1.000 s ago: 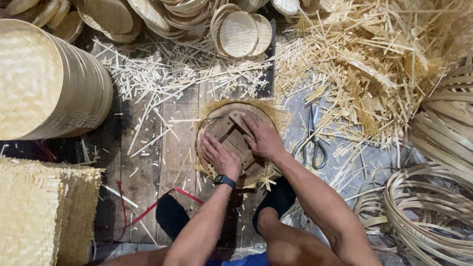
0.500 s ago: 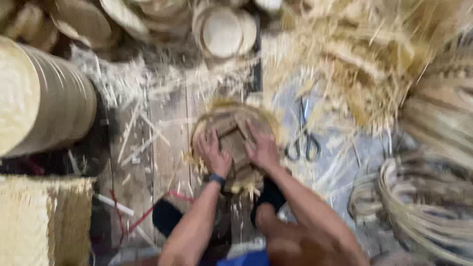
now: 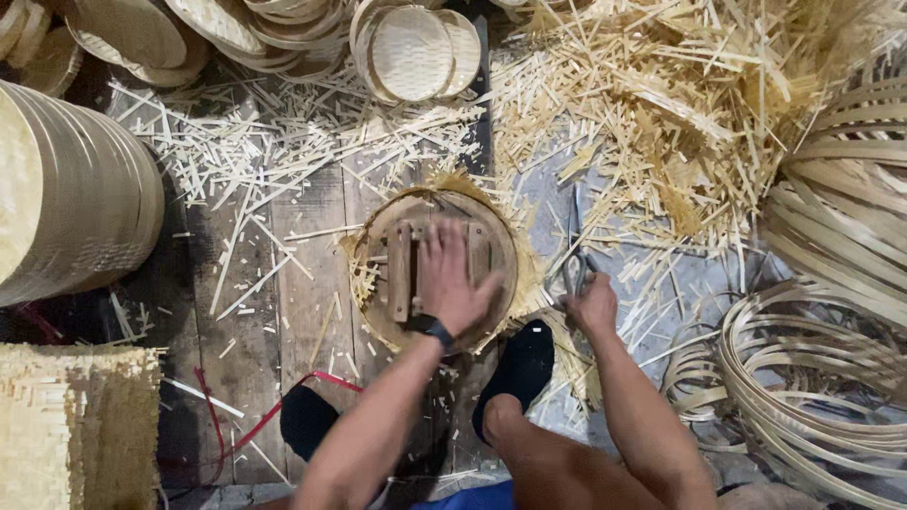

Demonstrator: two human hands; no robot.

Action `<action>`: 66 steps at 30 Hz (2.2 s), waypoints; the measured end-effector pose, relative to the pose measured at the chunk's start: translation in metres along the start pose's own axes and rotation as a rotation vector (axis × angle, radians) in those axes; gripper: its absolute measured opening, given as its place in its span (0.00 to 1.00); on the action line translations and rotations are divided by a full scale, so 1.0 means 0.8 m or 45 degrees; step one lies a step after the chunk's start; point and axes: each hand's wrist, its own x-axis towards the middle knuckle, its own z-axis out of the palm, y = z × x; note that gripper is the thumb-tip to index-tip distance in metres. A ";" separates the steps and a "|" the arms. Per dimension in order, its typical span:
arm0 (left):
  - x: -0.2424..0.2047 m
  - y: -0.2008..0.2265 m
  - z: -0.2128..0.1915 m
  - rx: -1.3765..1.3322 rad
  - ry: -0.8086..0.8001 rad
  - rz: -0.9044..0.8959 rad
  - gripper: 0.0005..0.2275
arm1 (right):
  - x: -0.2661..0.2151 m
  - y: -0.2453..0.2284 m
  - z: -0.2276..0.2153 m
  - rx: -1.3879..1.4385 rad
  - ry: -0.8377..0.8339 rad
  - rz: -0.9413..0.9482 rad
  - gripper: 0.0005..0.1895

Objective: The person repeatedly assembles round bamboo trays by placing a circular bamboo frame onto a square woven mat, pressing it down, and trimming the excess mat material with scissors. The finished trays are stacked in a pile nearby.

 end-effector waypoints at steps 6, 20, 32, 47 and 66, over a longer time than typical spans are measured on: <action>-0.015 -0.001 -0.006 0.292 -0.230 0.090 0.51 | 0.039 0.039 -0.020 0.094 -0.286 -0.132 0.29; -0.020 0.000 -0.017 0.209 -0.147 -0.011 0.48 | -0.050 -0.139 -0.077 -0.373 -0.116 -0.517 0.29; -0.018 -0.004 -0.015 0.208 -0.167 0.003 0.47 | -0.009 -0.171 -0.062 -0.395 0.619 -1.080 0.24; -0.026 -0.018 -0.054 0.257 -0.389 0.282 0.46 | 0.013 -0.186 -0.049 -0.557 0.417 -0.979 0.26; -0.036 -0.059 -0.080 0.395 -0.805 0.430 0.35 | 0.037 -0.138 -0.066 -0.710 -0.218 -0.720 0.18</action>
